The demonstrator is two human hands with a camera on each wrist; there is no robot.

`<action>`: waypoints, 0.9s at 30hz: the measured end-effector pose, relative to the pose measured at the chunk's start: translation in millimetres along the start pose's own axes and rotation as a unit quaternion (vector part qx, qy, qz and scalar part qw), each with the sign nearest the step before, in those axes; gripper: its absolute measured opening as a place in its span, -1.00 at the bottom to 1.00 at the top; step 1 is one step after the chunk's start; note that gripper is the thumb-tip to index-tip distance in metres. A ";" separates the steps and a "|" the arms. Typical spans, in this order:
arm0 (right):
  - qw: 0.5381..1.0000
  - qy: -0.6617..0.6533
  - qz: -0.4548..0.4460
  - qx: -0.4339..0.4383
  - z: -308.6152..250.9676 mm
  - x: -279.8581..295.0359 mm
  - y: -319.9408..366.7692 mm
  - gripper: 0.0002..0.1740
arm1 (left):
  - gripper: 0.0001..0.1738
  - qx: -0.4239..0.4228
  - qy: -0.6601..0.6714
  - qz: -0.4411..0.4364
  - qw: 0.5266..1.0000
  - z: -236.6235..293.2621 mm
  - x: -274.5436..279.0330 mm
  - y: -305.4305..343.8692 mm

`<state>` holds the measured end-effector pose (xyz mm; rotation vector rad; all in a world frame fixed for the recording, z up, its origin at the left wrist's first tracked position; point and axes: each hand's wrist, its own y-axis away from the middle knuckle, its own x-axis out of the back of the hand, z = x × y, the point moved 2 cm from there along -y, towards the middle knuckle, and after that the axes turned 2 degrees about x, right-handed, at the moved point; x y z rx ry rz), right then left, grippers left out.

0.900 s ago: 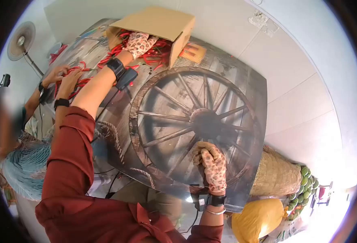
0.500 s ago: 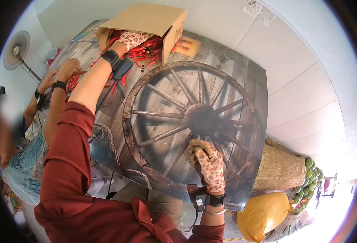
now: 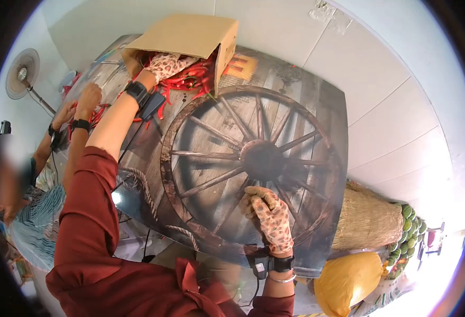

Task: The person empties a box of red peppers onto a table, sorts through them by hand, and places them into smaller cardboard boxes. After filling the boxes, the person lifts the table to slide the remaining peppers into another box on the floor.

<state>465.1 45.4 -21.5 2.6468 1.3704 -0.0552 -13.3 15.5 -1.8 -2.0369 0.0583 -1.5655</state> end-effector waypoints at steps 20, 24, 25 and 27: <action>0.997 -0.064 0.039 0.011 10.0 -1.1 1.6 -0.71 | -0.32 0.059 0.113 -0.102 0.987 8.4 -11.6 -6.0; 0.998 -0.016 0.029 0.046 10.0 5.9 0.8 -0.72 | -0.49 0.094 0.157 -0.163 0.970 11.6 -17.2 -0.9; 0.999 -0.026 0.026 0.038 10.7 6.1 0.6 -0.72 | -0.42 0.106 0.174 -0.109 0.973 25.0 6.9 12.0; 0.998 -0.056 0.013 0.026 10.8 2.2 0.6 -0.71 | -0.19 0.123 0.201 -0.006 0.972 49.9 35.0 45.2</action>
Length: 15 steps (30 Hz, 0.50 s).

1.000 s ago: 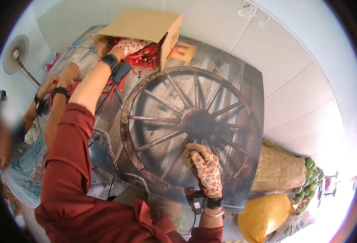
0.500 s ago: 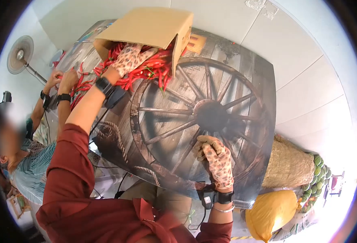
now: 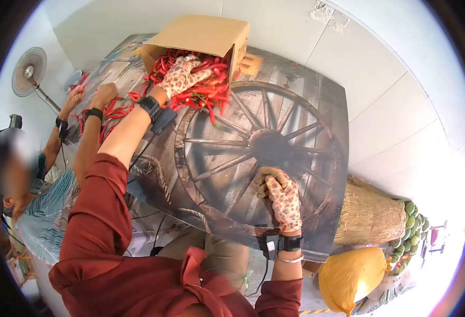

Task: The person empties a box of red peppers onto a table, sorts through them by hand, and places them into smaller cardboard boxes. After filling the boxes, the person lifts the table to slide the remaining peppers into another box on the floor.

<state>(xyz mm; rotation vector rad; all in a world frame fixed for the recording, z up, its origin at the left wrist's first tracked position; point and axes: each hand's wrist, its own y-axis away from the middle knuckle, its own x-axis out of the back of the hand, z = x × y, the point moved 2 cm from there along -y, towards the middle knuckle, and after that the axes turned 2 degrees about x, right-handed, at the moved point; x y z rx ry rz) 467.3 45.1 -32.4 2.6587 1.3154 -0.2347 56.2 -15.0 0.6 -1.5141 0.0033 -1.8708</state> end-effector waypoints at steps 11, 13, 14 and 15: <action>0.998 0.050 -0.019 0.019 4.4 4.4 -1.5 -0.67 | -0.36 -0.092 -0.052 0.121 0.987 56.5 17.2 89.7; 0.998 0.055 -0.017 0.021 6.0 4.9 -0.2 -0.67 | -0.35 -0.100 -0.045 0.115 0.987 70.6 15.5 97.2; 0.998 0.052 -0.019 0.023 4.6 3.8 0.6 -0.67 | -0.42 -0.099 -0.033 0.116 0.988 79.6 15.6 100.1; 0.998 0.050 -0.022 0.027 2.7 2.9 0.2 -0.68 | -0.44 -0.109 -0.031 0.112 0.987 89.3 17.5 102.4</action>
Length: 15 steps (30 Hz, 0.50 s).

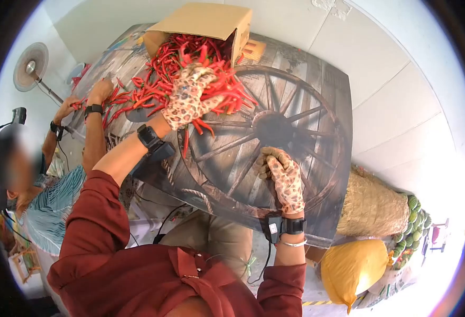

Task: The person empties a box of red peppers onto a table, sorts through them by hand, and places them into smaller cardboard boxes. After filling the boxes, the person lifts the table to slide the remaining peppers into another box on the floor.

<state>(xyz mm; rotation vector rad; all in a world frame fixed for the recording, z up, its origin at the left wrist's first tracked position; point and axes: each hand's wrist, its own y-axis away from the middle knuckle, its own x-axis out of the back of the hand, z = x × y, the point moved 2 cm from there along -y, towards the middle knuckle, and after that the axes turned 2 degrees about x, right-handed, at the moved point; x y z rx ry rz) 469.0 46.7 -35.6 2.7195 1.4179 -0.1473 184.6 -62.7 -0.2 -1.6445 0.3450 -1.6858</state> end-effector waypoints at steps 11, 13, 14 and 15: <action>0.999 0.043 0.014 -0.002 5.7 3.0 -4.1 -0.70 | -0.50 -0.119 0.055 -0.099 0.986 69.3 -44.6 -30.1; 1.000 0.005 0.016 -0.011 0.4 -4.6 -2.5 -0.70 | -0.52 -0.103 0.153 -0.074 0.980 84.1 -54.7 -24.8; 0.999 -0.032 0.019 -0.020 -1.7 -6.8 -1.1 -0.69 | -0.48 -0.161 0.094 -0.124 0.975 94.3 -57.4 -20.1; 0.999 -0.032 0.020 -0.022 -1.6 -6.7 -0.6 -0.69 | -0.43 -0.181 0.088 -0.132 0.971 102.5 -55.4 -12.5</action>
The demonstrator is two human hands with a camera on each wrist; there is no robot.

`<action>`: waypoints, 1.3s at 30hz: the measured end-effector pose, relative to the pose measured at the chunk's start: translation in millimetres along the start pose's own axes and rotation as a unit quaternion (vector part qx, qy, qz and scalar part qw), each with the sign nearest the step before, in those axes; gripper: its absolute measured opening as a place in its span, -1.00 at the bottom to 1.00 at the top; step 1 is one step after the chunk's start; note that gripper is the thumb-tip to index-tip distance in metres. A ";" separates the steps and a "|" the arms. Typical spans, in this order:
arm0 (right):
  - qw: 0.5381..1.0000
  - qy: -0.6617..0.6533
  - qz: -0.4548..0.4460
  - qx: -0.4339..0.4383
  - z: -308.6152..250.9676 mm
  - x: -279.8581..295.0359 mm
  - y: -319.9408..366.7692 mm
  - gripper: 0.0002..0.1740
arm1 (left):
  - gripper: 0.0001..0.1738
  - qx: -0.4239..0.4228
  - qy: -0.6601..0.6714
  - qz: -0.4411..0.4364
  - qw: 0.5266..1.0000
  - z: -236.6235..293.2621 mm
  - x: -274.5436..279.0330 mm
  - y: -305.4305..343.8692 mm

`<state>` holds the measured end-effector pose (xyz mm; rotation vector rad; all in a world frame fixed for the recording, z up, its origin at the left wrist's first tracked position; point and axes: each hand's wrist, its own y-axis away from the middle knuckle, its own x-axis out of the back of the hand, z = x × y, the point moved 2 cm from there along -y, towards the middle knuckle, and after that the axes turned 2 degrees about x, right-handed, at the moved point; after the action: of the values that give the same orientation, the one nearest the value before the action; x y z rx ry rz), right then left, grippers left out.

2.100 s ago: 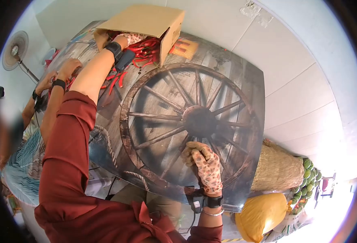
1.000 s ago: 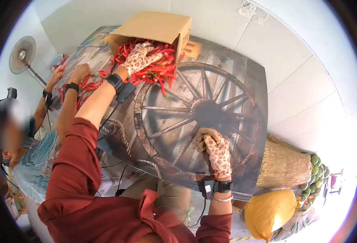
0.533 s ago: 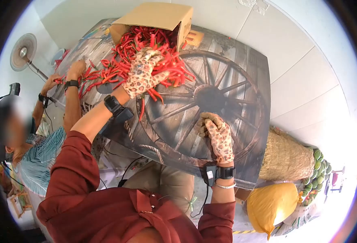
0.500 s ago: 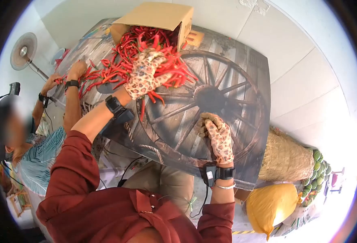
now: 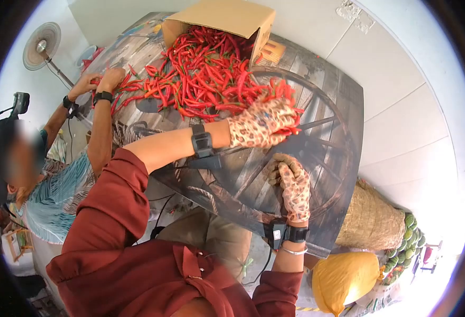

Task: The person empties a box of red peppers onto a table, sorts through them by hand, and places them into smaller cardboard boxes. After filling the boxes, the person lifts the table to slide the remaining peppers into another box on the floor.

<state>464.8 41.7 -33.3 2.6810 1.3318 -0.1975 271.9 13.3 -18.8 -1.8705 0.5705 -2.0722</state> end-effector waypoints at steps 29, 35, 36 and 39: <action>0.998 -0.041 -0.034 0.017 5.3 6.9 -1.6 -0.68 | -0.30 0.252 -0.046 0.046 0.965 -175.7 29.4 55.5; 0.998 -0.025 -0.053 0.037 4.8 9.0 -3.0 -0.68 | -0.37 0.230 -0.029 -0.043 0.972 -123.2 45.0 78.2; 0.997 -0.035 -0.060 0.040 3.9 7.9 -2.6 -0.68 | -0.38 0.225 -0.047 -0.032 0.973 -121.5 42.8 85.4; 0.994 -0.084 -0.069 0.020 6.7 9.3 -2.7 -0.67 | -0.41 0.224 -0.053 0.003 0.973 -118.6 43.1 99.5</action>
<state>467.9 49.4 -41.8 2.5398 1.4739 -0.4589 144.5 -83.0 -37.4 -1.6915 0.0685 -1.8839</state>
